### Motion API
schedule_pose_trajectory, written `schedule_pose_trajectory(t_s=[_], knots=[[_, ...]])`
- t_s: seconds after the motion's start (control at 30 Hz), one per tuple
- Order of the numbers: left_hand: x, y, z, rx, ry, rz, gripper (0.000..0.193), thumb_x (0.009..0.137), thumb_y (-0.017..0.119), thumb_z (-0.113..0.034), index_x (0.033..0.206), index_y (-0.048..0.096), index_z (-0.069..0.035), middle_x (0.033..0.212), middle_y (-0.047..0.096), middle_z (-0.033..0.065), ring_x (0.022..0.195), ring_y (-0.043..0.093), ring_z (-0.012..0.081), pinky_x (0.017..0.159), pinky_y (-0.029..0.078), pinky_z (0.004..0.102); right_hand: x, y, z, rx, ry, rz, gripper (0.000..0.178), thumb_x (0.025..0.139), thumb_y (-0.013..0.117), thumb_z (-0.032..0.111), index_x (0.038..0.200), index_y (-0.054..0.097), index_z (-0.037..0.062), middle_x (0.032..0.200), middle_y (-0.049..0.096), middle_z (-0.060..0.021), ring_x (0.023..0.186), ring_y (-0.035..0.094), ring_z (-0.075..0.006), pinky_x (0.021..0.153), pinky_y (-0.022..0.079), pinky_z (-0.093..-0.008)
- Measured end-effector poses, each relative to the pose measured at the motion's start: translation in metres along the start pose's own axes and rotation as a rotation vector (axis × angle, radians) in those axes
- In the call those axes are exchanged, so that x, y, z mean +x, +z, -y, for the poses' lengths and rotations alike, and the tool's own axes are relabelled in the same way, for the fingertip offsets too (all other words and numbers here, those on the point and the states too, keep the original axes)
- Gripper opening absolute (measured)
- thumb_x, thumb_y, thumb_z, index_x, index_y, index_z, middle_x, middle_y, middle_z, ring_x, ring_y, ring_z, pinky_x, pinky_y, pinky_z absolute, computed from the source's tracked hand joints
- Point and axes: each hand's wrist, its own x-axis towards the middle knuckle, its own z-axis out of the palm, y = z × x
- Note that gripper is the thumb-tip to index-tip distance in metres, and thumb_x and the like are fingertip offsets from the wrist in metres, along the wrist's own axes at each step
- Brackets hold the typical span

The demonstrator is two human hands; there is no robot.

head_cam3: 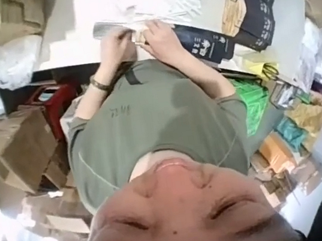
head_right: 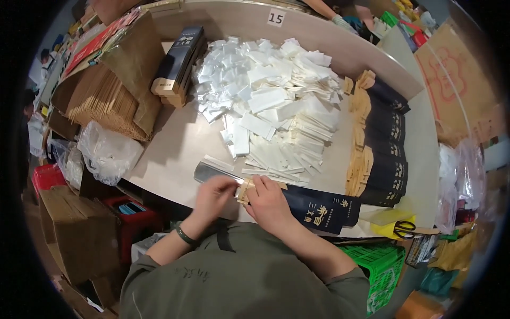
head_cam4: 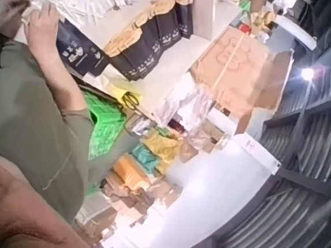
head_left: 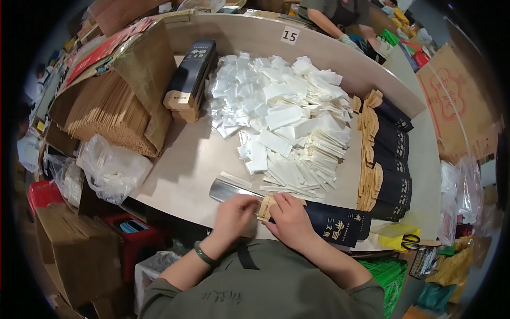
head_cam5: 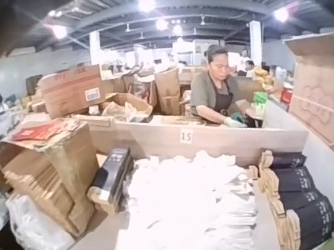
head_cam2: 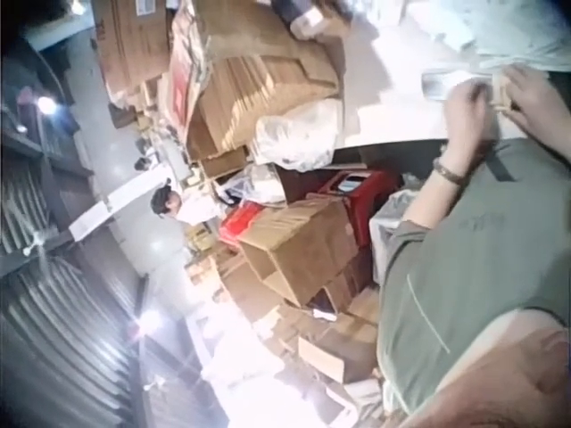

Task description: Manually inserting small white rectangular products into cardboard packaging sleeves and stacking them.

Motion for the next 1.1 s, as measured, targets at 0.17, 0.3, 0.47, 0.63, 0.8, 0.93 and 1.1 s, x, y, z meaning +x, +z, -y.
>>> schedule_pose_trajectory(t_s=[0.17,0.3,0.47,0.63,0.8,0.93,1.1], knots=[[-0.01,-0.021,-0.019,-0.004,0.084,0.279,0.07,0.081,0.077,-0.018,0.139,0.041,-0.002,0.117,0.064,0.0198,0.107,0.064,0.0325,0.092,0.051,0.0405,-0.005,-0.001,-0.01,0.246,-0.09,-0.222,0.022,0.073,0.067,0.012,0.092,0.061,0.0054,0.086,0.058,-0.0139,0.082,0.061,-0.0336,0.068,0.051,-0.0433],[-0.014,-0.037,0.001,0.724,0.474,0.155,0.066,0.056,0.088,-0.026,0.114,0.062,-0.009,0.098,0.061,0.0118,0.092,0.06,0.0321,0.087,0.046,0.0449,-0.002,-0.002,-0.012,0.222,-0.22,-0.081,0.02,0.074,0.069,0.017,0.091,0.062,0.0098,0.09,0.058,-0.0137,0.084,0.061,-0.033,0.071,0.051,-0.0442],[-0.001,-0.036,-0.011,0.524,0.125,0.202,0.036,0.067,0.078,-0.022,0.094,0.062,-0.004,0.078,0.062,0.0142,0.071,0.061,0.0366,0.065,0.052,0.0413,-0.032,-0.072,-0.107,0.076,0.351,0.017,0.024,0.078,0.073,0.03,0.075,0.065,0.0082,0.083,0.061,-0.0116,0.086,0.061,-0.032,0.073,0.05,-0.0413],[-0.008,0.004,-0.026,-0.18,0.256,0.57,0.04,0.07,0.074,-0.021,0.101,0.058,-0.001,0.089,0.062,0.017,0.085,0.062,0.0363,0.077,0.051,0.041,-0.062,-0.059,-0.082,0.106,-0.125,0.102,0.041,0.075,0.079,0.038,0.087,0.061,0.0031,0.121,0.055,-0.0246,0.115,0.052,-0.0449,0.1,0.042,-0.0504],[-0.004,0.02,-0.06,-0.037,0.221,0.711,0.037,0.073,0.072,-0.02,0.102,0.057,-0.002,0.09,0.063,0.0187,0.086,0.063,0.0358,0.077,0.05,0.0418,-0.031,-0.02,-0.044,0.096,0.018,0.0,0.039,0.079,0.069,0.033,0.098,0.066,-0.0011,0.107,0.062,-0.0235,0.1,0.059,-0.0433,0.09,0.047,-0.0501],[-0.002,-0.017,-0.018,0.3,-0.14,0.273,0.038,0.072,0.076,-0.018,0.101,0.057,-0.002,0.09,0.065,0.0165,0.081,0.065,0.0351,0.071,0.051,0.041,-0.026,-0.034,-0.02,0.048,0.389,0.055,0.039,0.082,0.068,0.044,0.079,0.065,0.0044,0.073,0.064,-0.0153,0.076,0.063,-0.0349,0.065,0.05,-0.0455],[-0.021,-0.029,0.016,0.364,0.14,0.095,0.056,0.067,0.08,-0.016,0.117,0.057,-0.007,0.095,0.064,0.0141,0.089,0.064,0.0365,0.076,0.052,0.0411,-0.019,-0.009,-0.018,0.044,0.457,0.072,0.029,0.083,0.065,0.032,0.072,0.063,0.0055,0.066,0.064,-0.0157,0.063,0.065,-0.0367,0.057,0.051,-0.0473]])
